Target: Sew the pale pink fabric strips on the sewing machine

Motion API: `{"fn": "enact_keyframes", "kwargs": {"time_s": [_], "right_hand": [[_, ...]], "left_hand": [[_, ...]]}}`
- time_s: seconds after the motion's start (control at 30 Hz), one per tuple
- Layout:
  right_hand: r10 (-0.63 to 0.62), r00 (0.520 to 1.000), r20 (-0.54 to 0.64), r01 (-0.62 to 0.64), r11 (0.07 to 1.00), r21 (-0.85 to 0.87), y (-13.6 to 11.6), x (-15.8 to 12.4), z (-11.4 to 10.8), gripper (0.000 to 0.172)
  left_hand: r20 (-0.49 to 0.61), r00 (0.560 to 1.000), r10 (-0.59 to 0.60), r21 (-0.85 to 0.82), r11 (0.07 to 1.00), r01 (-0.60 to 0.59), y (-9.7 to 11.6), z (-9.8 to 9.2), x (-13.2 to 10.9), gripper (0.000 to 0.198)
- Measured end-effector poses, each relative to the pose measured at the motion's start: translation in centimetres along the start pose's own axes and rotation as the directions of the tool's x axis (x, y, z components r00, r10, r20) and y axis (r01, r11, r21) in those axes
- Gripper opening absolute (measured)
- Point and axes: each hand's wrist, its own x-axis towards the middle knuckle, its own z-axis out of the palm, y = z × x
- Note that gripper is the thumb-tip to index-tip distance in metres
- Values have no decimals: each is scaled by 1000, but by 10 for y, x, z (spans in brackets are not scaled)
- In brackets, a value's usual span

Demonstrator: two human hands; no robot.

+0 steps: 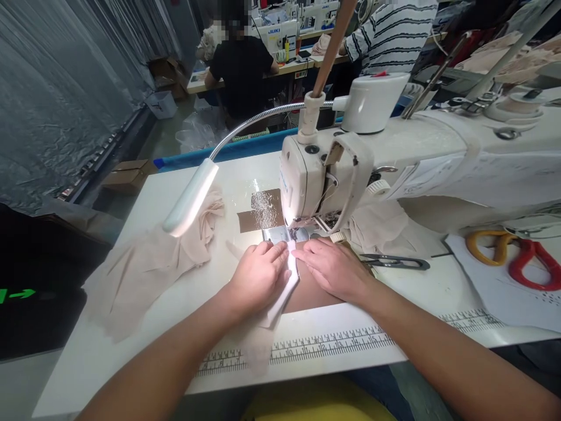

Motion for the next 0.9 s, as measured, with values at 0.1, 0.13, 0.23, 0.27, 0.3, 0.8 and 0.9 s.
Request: {"fn": "enact_keyframes", "kwargs": {"time_s": [0.1,0.13,0.23,0.27,0.3,0.8,0.9], "right_hand": [[35,999,27,-35,999,-23,-1,3,-2,36],[45,998,35,-44,999,-30,-2,3,-2,36],[70,996,50,-68,997,-39,-2,5,-2,36],[76,996,54,-74,997,-38,-2,6,-2,37],[83,995,57,-82,996,-35,-2,6,-2,36],[38,999,-5,-38,992,-124,-3,2,0,35],[36,999,-20,-39,988,-149,-4,1,1,37]], "left_hand": [[10,1000,-22,2,1000,22,1,0,3,40],[14,1000,-28,3,1000,28,1,0,4,40],[11,999,-36,9,999,36,1,0,5,39],[6,999,-38,12,999,38,1,0,6,39],[3,999,-40,16,999,40,1,1,6,39],[7,1000,-28,29,999,28,6,0,2,39],[-7,1000,-23,-7,1000,22,6,0,0,36]]}}
